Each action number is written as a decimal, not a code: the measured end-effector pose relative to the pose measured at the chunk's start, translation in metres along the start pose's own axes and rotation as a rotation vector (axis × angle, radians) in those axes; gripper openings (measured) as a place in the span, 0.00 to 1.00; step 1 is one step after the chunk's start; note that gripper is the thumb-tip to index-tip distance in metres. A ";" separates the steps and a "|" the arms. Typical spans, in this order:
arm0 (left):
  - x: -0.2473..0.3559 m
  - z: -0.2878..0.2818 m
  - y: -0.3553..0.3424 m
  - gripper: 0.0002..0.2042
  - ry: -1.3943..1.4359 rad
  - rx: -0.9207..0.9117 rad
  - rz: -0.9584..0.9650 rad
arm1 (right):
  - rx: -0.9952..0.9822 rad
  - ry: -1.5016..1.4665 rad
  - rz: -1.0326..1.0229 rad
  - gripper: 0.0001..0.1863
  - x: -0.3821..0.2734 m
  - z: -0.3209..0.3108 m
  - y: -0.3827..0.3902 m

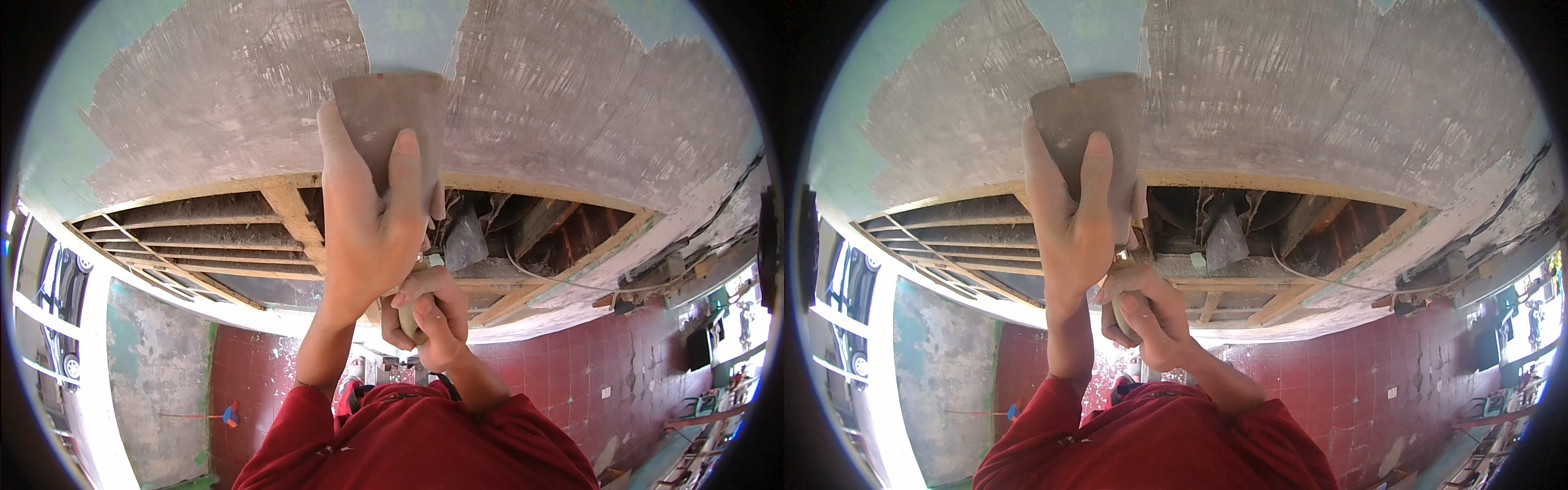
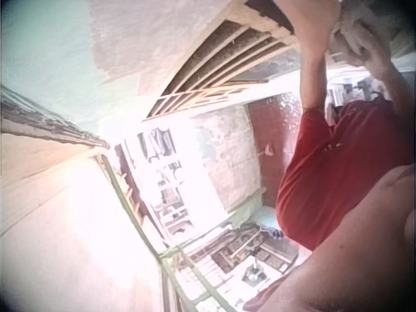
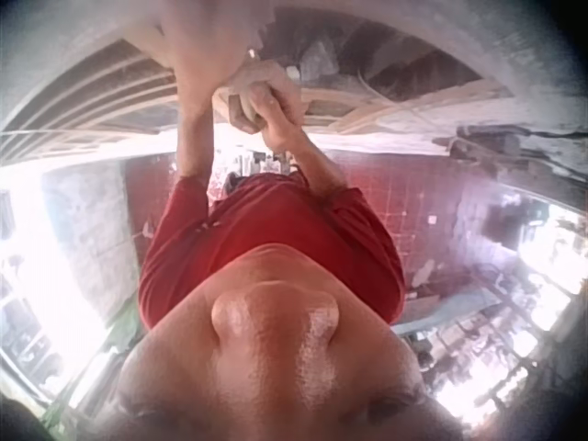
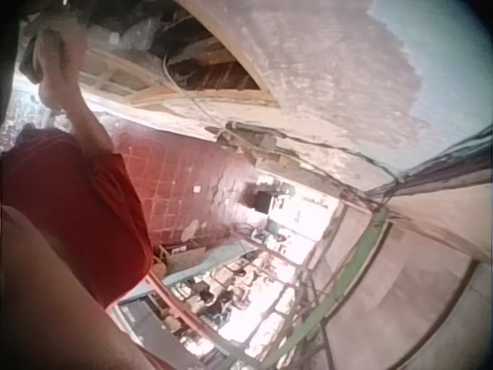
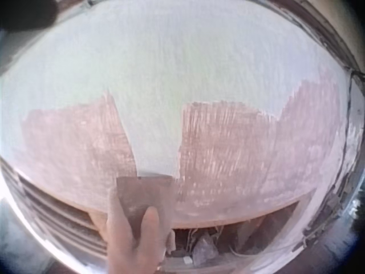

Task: The person stands on a ladder and uses a trowel to apply plaster to a damaged ceiling area. They repeatedly spread and smooth the material over exposed wooden beams and a light green surface, working methodically across the section.

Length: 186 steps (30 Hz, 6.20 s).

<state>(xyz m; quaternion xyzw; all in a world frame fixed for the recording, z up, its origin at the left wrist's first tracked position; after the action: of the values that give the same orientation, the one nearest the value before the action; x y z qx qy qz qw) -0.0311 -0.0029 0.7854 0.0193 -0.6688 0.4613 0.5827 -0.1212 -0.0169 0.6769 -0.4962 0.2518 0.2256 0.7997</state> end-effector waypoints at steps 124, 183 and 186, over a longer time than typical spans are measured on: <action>0.007 0.000 -0.015 0.18 -0.017 -0.041 0.141 | -0.033 -0.098 -0.018 0.09 -0.010 0.001 -0.018; -0.028 -0.065 0.068 0.27 -0.728 -0.463 0.930 | -0.052 0.370 -0.225 0.22 0.032 -0.016 0.047; -0.045 -0.071 0.053 0.29 -0.737 -0.496 0.993 | 0.000 0.251 -0.156 0.28 0.035 -0.006 0.034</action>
<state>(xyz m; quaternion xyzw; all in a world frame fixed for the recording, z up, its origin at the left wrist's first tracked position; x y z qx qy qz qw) 0.0072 0.0502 0.7108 -0.2693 -0.8400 0.4706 0.0217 -0.1161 -0.0046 0.6293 -0.5385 0.3103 0.0988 0.7772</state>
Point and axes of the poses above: each hand's wrist, its own y-axis away from the middle knuckle, its own z-axis out of the palm, x = y × z, the point moved 3 cm from there along -y, towards the middle knuckle, and after that the axes turned 1 degree about -x, right-handed, at the moved point
